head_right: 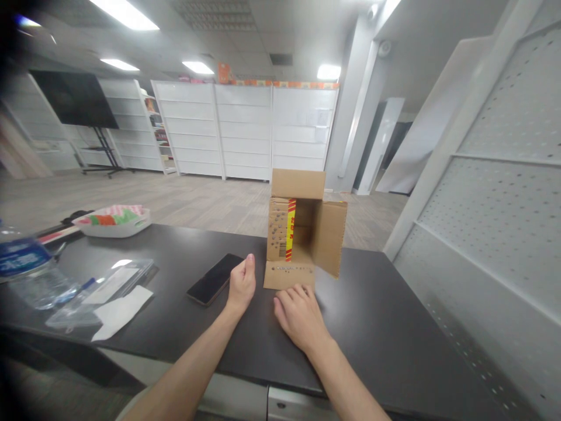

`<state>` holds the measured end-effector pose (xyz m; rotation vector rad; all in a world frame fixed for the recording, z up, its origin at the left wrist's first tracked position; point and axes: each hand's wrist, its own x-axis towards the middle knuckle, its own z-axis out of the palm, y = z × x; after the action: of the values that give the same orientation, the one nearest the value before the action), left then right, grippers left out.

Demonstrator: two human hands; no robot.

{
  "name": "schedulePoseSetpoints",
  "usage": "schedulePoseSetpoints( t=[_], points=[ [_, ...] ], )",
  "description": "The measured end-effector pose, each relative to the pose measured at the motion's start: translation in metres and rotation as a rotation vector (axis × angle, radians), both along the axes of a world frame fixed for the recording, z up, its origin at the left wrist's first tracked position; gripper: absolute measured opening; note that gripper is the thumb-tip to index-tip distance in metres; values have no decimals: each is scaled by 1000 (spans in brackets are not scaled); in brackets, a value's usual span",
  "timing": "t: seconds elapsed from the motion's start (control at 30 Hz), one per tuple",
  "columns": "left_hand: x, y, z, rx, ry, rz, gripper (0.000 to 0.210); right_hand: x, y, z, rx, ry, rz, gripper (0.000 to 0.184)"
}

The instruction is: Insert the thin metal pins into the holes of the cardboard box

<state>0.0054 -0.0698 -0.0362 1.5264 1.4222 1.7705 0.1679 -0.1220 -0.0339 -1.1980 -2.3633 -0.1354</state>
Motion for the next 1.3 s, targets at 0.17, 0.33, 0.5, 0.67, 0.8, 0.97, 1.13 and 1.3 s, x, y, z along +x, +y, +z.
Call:
schedulePoseSetpoints(
  t=[0.17,0.33,0.5,0.67,0.8,0.97,1.13,1.3],
  points=[
    [0,1,-1,9,4,-8,47,5,6,-3,26,29,-20,31],
    [-1,2,-4,8,22,-12,45,13,15,-6,-54,282,-40,34],
    [-2,2,-6,-3,54,0,42,24,27,1,-164,581,-109,35],
    [-2,3,-7,-16,53,3,42,28,42,8,-145,690,-153,37],
    [-2,3,-7,-13,39,-11,43,27,53,4,-99,702,-200,37],
    [-2,4,-7,-5,17,-25,44,25,58,-4,-53,664,-204,36],
    [-2,2,-5,-5,11,-32,44,24,57,-5,-25,622,-188,35],
    [-2,2,-5,-10,44,-16,44,26,59,-9,-9,593,-166,33]
  ],
)
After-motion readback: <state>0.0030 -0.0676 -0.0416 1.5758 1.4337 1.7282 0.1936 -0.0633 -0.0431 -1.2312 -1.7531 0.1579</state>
